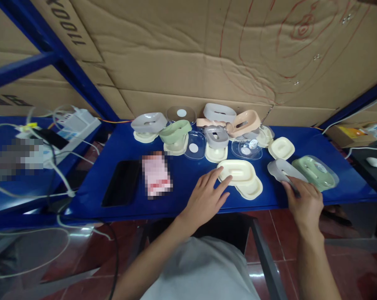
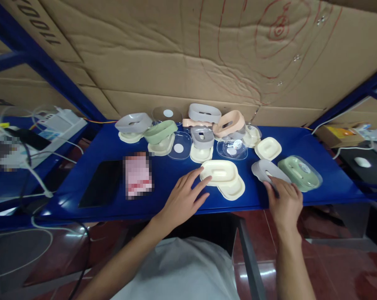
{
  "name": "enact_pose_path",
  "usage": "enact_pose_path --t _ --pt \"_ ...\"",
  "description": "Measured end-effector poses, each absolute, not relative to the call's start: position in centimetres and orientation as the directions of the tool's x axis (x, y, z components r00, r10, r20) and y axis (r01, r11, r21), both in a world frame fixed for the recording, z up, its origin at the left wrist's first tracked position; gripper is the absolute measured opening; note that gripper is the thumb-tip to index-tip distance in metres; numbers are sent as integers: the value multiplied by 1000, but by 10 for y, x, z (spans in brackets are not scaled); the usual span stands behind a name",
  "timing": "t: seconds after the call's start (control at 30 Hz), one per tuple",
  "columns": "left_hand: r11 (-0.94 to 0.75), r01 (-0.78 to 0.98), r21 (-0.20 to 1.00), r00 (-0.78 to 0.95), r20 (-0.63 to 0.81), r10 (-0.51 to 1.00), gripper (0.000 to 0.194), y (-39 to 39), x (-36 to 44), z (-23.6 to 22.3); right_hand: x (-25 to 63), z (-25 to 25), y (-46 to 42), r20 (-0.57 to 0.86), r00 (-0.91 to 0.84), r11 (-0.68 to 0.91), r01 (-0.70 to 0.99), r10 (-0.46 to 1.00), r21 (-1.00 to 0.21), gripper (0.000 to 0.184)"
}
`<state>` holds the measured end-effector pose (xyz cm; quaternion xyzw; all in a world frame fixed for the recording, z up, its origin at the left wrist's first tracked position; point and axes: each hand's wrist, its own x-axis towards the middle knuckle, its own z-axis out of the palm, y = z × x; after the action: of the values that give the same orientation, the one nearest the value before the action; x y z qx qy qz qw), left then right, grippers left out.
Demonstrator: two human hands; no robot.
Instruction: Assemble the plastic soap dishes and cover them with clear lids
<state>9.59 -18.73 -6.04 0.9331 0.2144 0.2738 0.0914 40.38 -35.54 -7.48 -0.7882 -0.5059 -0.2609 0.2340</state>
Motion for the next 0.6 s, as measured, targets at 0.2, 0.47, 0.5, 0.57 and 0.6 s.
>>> enact_pose_path --t 0.2,0.47,0.5,0.57,0.6 --pt "-929 213 304 703 613 361 46 -194 73 -60 312 -46 -326 558 -183 331 927 809 -177 34" --pt "-865 312 392 609 617 499 32 -198 11 -83 375 -50 -219 614 335 -172 935 715 -310 61" --pt "-857 324 400 599 615 513 31 -199 5 -86 384 -54 -206 608 367 -227 928 704 -297 70" --pt "-844 340 415 589 606 535 31 -201 -4 -90 395 -61 -186 606 387 -267 921 695 -283 85" --pt "-838 345 422 587 600 544 30 -202 -7 -92 398 -64 -180 606 393 -279 919 691 -278 89"
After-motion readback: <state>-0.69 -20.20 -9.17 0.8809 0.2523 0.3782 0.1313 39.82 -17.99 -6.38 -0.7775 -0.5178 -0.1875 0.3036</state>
